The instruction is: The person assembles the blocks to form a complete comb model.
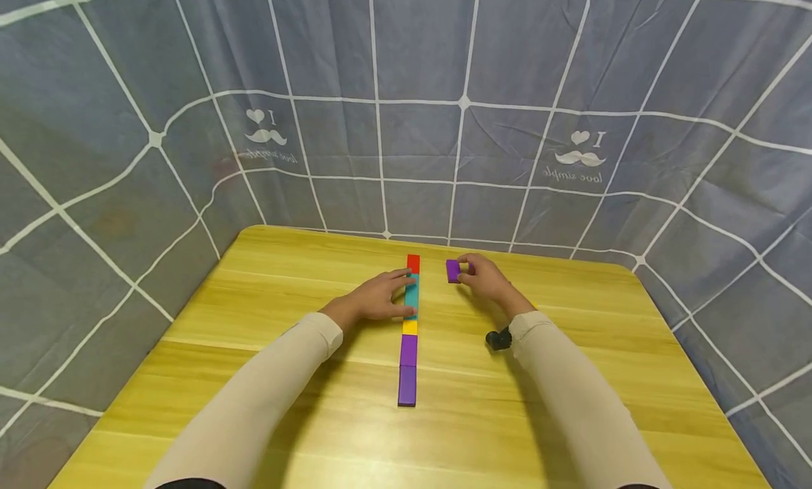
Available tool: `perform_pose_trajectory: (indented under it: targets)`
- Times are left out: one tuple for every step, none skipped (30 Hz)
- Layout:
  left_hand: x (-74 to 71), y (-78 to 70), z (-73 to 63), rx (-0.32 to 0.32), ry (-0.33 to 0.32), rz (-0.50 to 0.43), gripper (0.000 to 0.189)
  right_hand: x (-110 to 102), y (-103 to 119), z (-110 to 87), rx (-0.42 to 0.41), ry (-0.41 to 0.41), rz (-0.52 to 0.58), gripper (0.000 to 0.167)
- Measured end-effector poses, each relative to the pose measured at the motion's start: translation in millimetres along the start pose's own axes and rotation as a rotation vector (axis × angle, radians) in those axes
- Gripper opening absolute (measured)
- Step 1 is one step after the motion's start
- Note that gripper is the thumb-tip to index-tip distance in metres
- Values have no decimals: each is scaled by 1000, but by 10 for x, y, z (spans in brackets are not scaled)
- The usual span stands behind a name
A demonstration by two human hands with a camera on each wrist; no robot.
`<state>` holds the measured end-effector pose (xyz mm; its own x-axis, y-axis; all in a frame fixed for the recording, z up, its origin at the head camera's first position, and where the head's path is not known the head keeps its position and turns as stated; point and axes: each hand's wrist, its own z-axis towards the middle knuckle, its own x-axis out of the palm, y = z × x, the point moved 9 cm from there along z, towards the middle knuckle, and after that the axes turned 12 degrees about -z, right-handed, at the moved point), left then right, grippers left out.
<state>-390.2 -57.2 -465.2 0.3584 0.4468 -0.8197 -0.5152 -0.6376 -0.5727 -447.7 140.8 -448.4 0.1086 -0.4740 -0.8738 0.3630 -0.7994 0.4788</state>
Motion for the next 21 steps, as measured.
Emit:
perform_pose_trajectory:
  targets:
    - [0, 9, 9, 3, -4, 0, 78, 10, 13, 14, 0, 9, 1, 38]
    - [1, 21, 15, 0, -7, 0, 78, 25, 28, 27, 3, 23, 12, 38]
    - [-2, 27, 20, 2, -11, -4, 77, 43, 40, 45, 1, 37, 13, 38]
    - [0, 36, 26, 2, -12, -3, 77, 56, 55, 61, -1, 47, 9, 38]
    - [3, 42, 33, 3, -13, -3, 77, 70, 70, 77, -10, 57, -6, 39]
    - [3, 48, 38, 4, -14, -3, 77, 85, 87, 93, -22, 67, -27, 40]
    - [1, 51, 41, 5, -15, -2, 77, 101, 99, 102, -27, 82, -40, 41]
    - [1, 50, 42, 6, -12, -2, 77, 118, 116, 110, -38, 96, -68, 43]
    - [4, 51, 44, 8, -7, 2, 77, 130, 136, 116, -53, 104, -104, 47]
    - [7, 54, 46, 7, -3, 6, 77, 138, 158, 115, -67, 110, -136, 51]
    - [7, 55, 46, 7, 1, 8, 77, 145, 176, 112, -76, 117, -163, 54]
    - [9, 56, 46, 7, 4, 13, 77, 150, 185, 108, -76, 121, -179, 57]
    - [11, 60, 46, 5, 7, 16, 78, 154, 194, 102, -77, 125, -195, 59]
    - [14, 61, 46, 6, 11, 17, 77, 156, 203, 98, -83, 122, -219, 60]
    - [17, 62, 45, 6, 13, 18, 77, 153, 204, 94, -80, 117, -229, 60]
    - [18, 58, 44, 9, 14, 15, 76, 148, 202, 89, -75, 112, -237, 58]
    - [21, 57, 43, 11, 17, 17, 75, 143, 198, 86, -74, 103, -242, 56]
    - [24, 54, 42, 16, 17, 18, 74, 138, 192, 81, -74, 95, -242, 53]
    - [26, 54, 39, 18, 19, 20, 73, 134, 190, 79, -77, 87, -241, 50]
    - [28, 51, 37, 22, 19, 21, 72, 126, 189, 73, -79, 80, -236, 48]
    - [33, 51, 39, 28, 20, 26, 71, 126, 175, 71, -74, 75, -226, 46]
